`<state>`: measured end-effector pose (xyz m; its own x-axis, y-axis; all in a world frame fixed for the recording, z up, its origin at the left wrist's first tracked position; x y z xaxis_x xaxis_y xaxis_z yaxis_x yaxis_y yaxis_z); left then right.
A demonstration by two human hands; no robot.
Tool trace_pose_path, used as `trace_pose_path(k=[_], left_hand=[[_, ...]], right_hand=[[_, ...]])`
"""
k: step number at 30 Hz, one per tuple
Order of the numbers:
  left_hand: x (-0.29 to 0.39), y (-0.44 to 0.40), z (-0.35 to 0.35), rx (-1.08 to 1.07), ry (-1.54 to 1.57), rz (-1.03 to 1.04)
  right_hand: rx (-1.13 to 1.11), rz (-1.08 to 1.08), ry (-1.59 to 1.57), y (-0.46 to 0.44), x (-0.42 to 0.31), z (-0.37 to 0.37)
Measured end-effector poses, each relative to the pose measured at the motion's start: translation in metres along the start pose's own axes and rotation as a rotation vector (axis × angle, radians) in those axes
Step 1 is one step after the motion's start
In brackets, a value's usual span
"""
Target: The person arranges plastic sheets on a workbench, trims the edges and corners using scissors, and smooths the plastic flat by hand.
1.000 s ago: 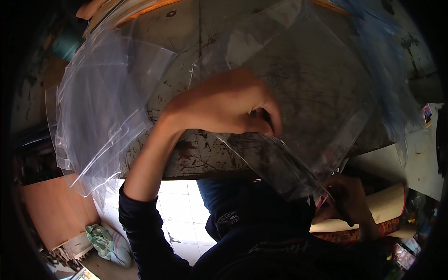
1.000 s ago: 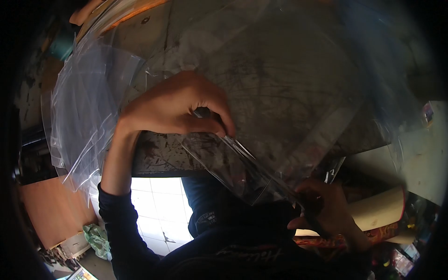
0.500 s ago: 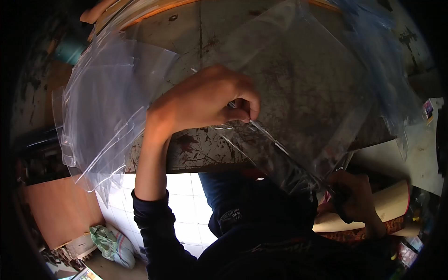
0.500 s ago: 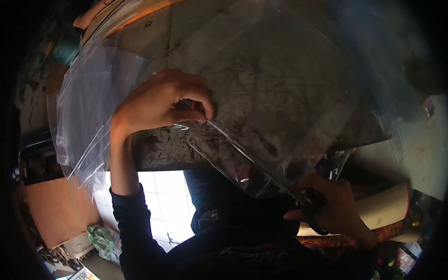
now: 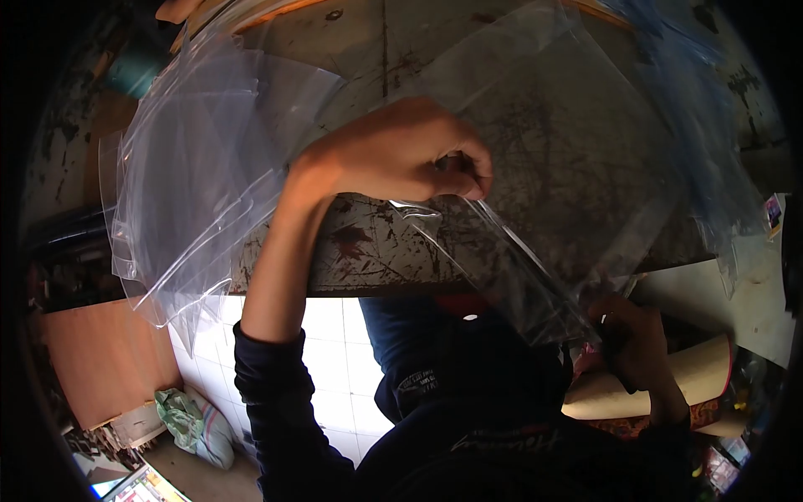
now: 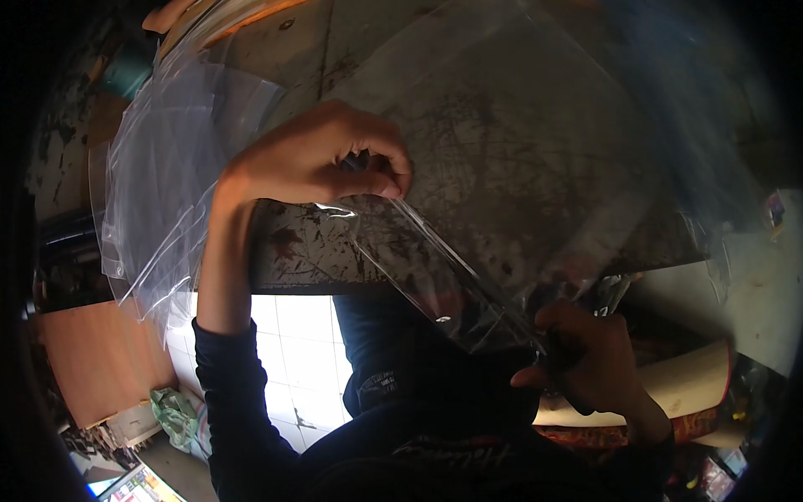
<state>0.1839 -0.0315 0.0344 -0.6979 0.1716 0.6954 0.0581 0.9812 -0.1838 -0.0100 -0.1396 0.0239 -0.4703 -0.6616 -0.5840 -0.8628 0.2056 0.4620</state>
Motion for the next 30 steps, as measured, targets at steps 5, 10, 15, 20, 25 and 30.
trace_pose_path(k=[5,10,15,20,25,30], left_hand=[[-0.003,0.000,0.001,0.019,0.008,-0.063],[-0.005,-0.001,-0.001,0.019,0.001,-0.108],[-0.006,-0.002,0.000,0.006,-0.014,-0.125],[-0.006,-0.002,0.000,0.013,-0.003,-0.128],[-0.006,-0.001,-0.001,0.018,0.000,-0.125],[-0.005,-0.002,-0.001,0.007,0.020,-0.075]], right_hand=[[-0.125,0.194,-0.283,-0.003,0.027,0.011],[-0.187,0.264,-0.391,-0.002,0.034,0.018],[-0.198,0.121,-0.473,-0.002,0.028,0.018],[-0.172,0.143,-0.408,-0.002,0.032,0.016],[-0.129,0.246,-0.466,-0.003,0.038,0.016],[-0.144,0.148,-0.423,-0.004,0.028,0.014]])
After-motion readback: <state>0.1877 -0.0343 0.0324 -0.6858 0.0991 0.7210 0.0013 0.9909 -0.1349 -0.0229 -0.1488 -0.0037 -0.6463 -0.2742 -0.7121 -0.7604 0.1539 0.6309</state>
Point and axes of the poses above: each hand's wrist, its own y-axis away from the middle knuckle, its own z-axis out of the palm, x = y × z, the point moved 9 cm from there along -y, towards the middle knuckle, and after that the axes turned 7 degrees about z, right-handed, at the moved point
